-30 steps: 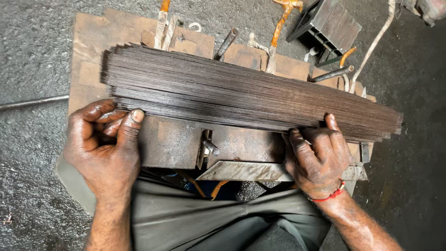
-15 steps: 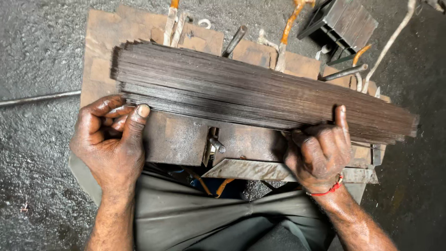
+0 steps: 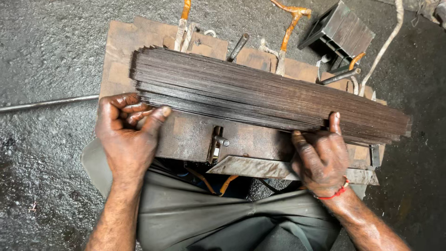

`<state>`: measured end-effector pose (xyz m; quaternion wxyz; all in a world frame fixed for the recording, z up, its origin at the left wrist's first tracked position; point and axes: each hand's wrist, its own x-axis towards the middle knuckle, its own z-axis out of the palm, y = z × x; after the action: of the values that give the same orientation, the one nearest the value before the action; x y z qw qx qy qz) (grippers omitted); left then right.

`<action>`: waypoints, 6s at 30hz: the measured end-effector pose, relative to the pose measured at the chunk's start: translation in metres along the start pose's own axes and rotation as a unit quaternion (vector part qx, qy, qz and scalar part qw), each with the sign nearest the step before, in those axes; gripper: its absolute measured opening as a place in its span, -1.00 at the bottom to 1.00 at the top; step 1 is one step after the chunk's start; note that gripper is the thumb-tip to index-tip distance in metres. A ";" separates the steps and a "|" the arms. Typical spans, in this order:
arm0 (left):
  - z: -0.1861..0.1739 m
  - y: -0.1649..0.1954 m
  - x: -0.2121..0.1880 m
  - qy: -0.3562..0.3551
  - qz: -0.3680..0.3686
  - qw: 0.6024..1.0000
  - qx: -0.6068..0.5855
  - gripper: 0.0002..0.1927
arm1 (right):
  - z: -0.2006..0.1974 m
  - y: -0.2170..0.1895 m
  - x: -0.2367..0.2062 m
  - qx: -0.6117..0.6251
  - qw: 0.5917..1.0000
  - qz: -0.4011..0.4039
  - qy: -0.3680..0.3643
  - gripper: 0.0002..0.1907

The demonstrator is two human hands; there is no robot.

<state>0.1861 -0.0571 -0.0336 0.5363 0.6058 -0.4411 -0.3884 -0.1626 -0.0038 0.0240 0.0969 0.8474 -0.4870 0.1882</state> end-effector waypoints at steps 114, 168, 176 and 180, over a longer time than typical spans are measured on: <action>0.097 0.137 -0.073 -0.312 0.375 0.783 0.385 -0.36 | -0.045 0.093 -0.138 0.240 0.920 0.294 0.098 -0.86; 0.282 0.122 -0.141 -0.435 0.455 0.709 0.320 -0.64 | 0.012 0.084 -0.137 0.331 0.748 0.466 0.338 -0.78; 0.275 0.117 -0.145 -0.419 0.471 0.686 0.363 -0.52 | 0.018 0.078 -0.132 0.377 0.681 0.510 0.366 -0.74; 0.277 0.119 -0.129 -0.412 0.471 0.690 0.363 -0.65 | 0.020 0.077 -0.129 0.310 0.742 0.474 0.359 -0.75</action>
<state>-0.1290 -0.0232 0.0504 0.1511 0.2447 -0.9520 -0.1045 -0.2829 0.0523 -0.0496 -0.1053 0.3600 -0.6695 0.6412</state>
